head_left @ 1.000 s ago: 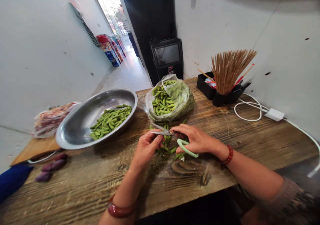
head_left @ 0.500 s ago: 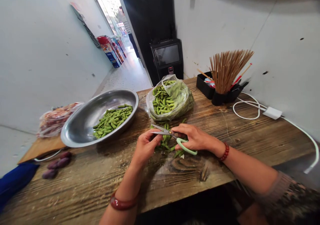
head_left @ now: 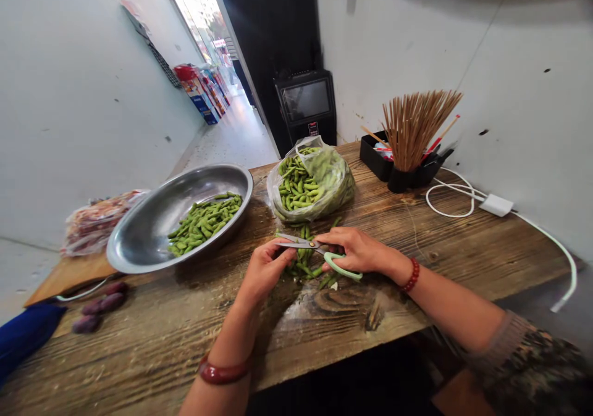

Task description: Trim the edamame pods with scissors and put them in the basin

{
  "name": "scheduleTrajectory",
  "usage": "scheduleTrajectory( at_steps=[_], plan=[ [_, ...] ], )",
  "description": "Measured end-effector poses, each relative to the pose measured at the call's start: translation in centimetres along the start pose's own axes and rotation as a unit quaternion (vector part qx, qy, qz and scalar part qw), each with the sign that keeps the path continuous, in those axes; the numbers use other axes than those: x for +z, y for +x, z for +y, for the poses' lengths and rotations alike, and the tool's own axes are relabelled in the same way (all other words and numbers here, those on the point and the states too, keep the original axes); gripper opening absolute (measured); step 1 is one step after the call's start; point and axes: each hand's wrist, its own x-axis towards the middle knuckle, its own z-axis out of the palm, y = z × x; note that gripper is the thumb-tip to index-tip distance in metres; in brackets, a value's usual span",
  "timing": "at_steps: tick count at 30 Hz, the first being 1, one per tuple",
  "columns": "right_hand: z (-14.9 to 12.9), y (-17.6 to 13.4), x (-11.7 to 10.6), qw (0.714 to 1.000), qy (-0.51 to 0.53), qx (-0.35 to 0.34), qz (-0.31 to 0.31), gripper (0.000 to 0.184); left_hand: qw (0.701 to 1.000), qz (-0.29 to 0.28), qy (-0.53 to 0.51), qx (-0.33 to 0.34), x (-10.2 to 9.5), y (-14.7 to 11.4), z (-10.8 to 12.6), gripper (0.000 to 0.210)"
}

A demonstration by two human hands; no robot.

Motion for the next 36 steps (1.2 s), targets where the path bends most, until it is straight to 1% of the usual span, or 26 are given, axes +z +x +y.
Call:
scheduleTrajectory(
  at_steps=[3, 6, 10, 12, 15, 19, 21, 26, 32, 34, 36],
  plan=[
    [0.1, 0.0, 0.0, 1.000, -0.008, 0.008, -0.007, 0.053, 1.000, -0.004, 0.003, -0.013, -0.1, 0.1, -0.1, 0.013],
    [0.2, 0.0, 0.0, 1.000, -0.011, 0.012, -0.013, 0.049, 1.000, 0.003, 0.002, -0.028, -0.1, 0.1, -0.2, 0.014],
    [0.2, 0.0, -0.1, 1.000, 0.014, 0.013, 0.001, 0.048, 0.998, 0.021, -0.022, -0.049, 0.0, 0.0, -0.1, 0.017],
    [0.2, 0.1, -0.1, 0.999, 0.037, 0.020, 0.021, 0.048, 0.997, 0.042, -0.053, -0.042, 0.1, -0.1, 0.0, 0.018],
    [0.3, 0.3, -0.2, 0.995, 0.067, 0.048, 0.051, 0.051, 0.991, 0.074, -0.106, -0.038, 0.2, -0.1, 0.0, 0.020],
    [0.5, 0.4, -0.3, 0.988, 0.098, 0.085, 0.088, 0.053, 0.974, 0.089, -0.199, -0.056, 0.4, 0.0, 0.2, 0.024],
    [0.5, 0.4, -0.3, 0.986, 0.101, 0.091, 0.096, 0.053, 0.963, 0.091, -0.245, -0.066, 0.4, 0.0, 0.3, 0.025],
    [0.2, 0.3, -0.1, 0.991, 0.077, 0.065, 0.083, 0.053, 0.944, 0.095, -0.305, -0.086, 0.2, 0.3, 0.4, 0.031],
    [-0.1, 0.0, 0.9, 0.997, 0.055, 0.033, 0.039, 0.057, 0.927, 0.124, -0.347, -0.075, -0.1, 0.5, 0.2, 0.028],
    [0.0, -0.1, 1.1, 0.998, 0.034, 0.024, 0.037, 0.058, 0.924, 0.128, -0.353, -0.072, -0.1, 0.5, 0.2, 0.028],
    [0.1, -0.2, 1.2, 0.999, 0.010, 0.016, 0.037, 0.059, 0.926, 0.117, -0.352, -0.070, 0.0, 0.4, 0.3, 0.028]
  ],
)
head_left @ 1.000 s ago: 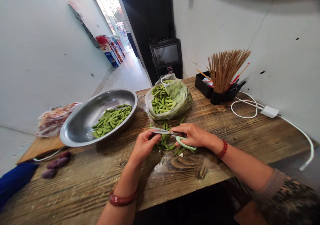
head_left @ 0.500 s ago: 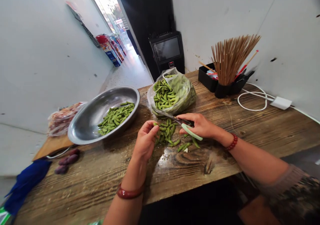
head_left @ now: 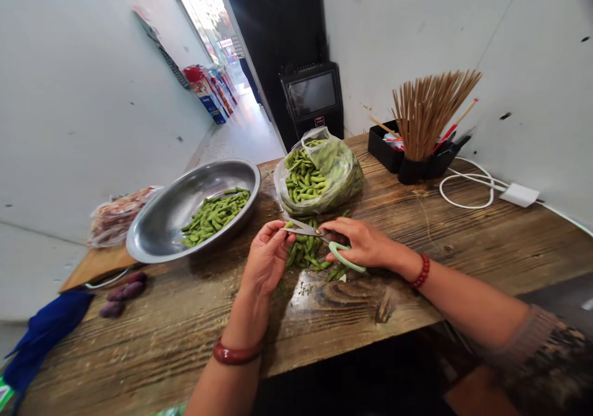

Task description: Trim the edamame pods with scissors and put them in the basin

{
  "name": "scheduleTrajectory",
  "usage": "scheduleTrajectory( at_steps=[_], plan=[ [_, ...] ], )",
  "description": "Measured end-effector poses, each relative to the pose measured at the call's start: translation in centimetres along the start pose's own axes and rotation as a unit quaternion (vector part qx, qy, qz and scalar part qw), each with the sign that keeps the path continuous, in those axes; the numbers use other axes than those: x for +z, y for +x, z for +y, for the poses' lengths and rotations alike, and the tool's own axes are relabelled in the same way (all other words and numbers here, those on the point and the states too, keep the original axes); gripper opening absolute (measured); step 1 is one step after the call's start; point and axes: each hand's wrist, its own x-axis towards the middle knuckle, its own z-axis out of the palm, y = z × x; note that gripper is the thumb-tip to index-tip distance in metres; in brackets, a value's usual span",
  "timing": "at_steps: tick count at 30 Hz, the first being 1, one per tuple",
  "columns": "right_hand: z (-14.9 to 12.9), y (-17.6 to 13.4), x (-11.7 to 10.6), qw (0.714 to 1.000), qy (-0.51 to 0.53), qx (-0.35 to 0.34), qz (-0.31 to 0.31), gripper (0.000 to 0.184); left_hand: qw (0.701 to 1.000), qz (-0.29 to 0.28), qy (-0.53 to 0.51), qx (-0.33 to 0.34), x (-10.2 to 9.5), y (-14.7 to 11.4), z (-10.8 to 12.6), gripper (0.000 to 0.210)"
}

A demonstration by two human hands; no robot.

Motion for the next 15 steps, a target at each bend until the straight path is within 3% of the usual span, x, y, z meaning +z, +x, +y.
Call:
scheduleTrajectory(
  at_steps=[8, 15],
  plan=[
    [-0.26, -0.03, -0.34, 0.999, -0.040, -0.016, 0.003, 0.058, 0.997, -0.040, 0.051, -0.031, 0.44, -0.68, -0.57, 0.032],
    [-0.31, -0.09, -0.68, 0.999, -0.035, -0.024, 0.003, 0.060, 0.983, -0.042, 0.174, 0.034, 0.69, -0.82, -0.88, 0.024]
  ],
)
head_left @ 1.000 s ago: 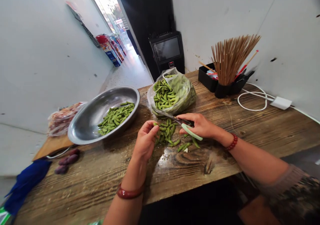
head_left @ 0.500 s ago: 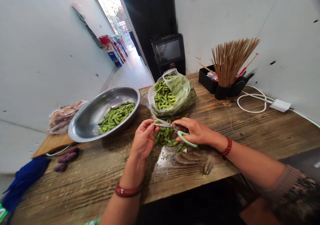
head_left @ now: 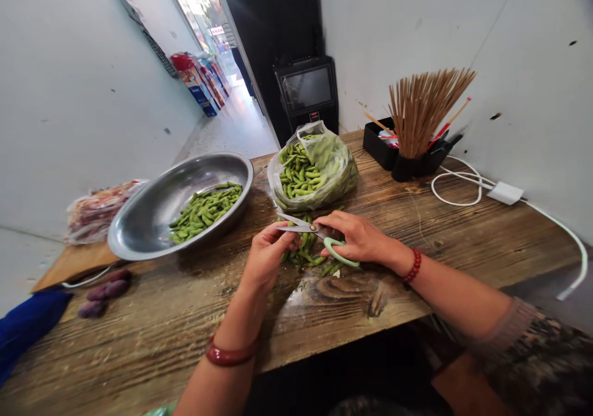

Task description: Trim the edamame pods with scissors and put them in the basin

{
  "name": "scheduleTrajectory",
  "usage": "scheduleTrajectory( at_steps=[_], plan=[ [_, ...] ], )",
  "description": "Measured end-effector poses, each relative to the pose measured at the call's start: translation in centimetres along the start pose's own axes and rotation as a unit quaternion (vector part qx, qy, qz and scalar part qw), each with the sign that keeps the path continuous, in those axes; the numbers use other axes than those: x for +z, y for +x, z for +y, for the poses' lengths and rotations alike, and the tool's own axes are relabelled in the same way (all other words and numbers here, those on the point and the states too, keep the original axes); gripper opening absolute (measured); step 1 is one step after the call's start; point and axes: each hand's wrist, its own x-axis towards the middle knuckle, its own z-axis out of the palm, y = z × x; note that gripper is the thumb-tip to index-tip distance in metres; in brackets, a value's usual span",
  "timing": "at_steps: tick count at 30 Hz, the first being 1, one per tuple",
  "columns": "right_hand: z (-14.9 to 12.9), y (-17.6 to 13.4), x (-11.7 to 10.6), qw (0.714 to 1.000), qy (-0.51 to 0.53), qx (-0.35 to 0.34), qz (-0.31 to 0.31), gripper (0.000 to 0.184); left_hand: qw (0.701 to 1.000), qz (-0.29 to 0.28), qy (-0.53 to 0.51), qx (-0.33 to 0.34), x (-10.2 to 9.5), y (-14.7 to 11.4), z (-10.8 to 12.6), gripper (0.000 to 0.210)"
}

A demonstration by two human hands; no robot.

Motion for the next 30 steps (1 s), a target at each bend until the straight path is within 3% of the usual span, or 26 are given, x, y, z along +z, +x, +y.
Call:
scheduleTrajectory(
  at_steps=[4, 14, 30],
  plan=[
    [0.06, -0.01, 0.30, 1.000, 0.023, 0.004, 0.001, 0.063, 0.998, 0.020, 0.052, 0.020, -0.03, 0.03, -0.06, 0.023],
    [-0.04, 0.08, 0.32, 0.999, 0.031, 0.010, 0.009, 0.065, 0.995, 0.006, 0.097, 0.030, 0.26, -0.15, 0.21, 0.022],
    [-0.17, 0.10, 0.23, 1.000, 0.022, 0.016, -0.001, 0.065, 0.994, -0.012, 0.101, 0.036, 0.51, -0.19, -0.08, 0.018]
  ],
)
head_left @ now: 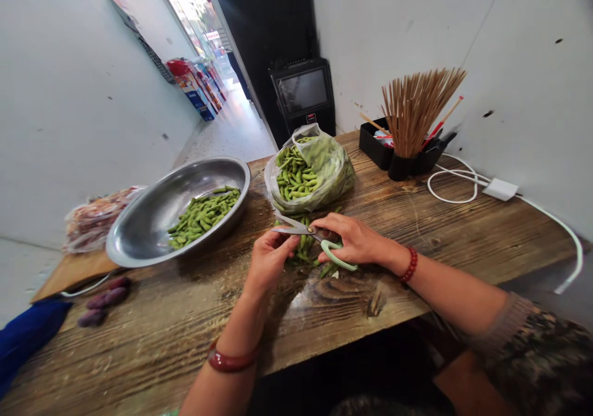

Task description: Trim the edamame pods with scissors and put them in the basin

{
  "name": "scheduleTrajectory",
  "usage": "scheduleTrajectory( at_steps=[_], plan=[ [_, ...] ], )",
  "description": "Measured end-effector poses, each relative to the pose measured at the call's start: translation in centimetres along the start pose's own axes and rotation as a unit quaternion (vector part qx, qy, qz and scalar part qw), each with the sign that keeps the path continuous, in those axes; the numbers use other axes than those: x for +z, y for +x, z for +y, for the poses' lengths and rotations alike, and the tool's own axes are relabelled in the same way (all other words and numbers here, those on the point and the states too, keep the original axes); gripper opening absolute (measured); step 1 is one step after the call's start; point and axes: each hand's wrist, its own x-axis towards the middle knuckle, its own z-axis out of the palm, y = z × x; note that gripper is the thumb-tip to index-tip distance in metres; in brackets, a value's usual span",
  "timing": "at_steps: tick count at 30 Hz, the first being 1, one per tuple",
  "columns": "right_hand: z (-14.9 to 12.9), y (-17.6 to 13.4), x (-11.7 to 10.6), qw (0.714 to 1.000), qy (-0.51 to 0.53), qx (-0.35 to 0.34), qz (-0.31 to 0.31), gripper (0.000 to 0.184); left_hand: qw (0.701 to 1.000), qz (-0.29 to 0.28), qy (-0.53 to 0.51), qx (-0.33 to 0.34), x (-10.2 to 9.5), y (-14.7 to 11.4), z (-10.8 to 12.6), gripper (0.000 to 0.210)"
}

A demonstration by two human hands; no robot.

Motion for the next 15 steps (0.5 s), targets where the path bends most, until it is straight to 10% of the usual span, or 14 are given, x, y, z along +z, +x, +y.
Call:
scheduleTrajectory(
  at_steps=[15],
  plan=[
    [0.57, -0.09, 0.33, 1.000, 0.007, -0.012, 0.002, 0.065, 1.000, -0.009, 0.005, 0.007, -0.18, 0.03, -0.11, 0.017]
  ],
)
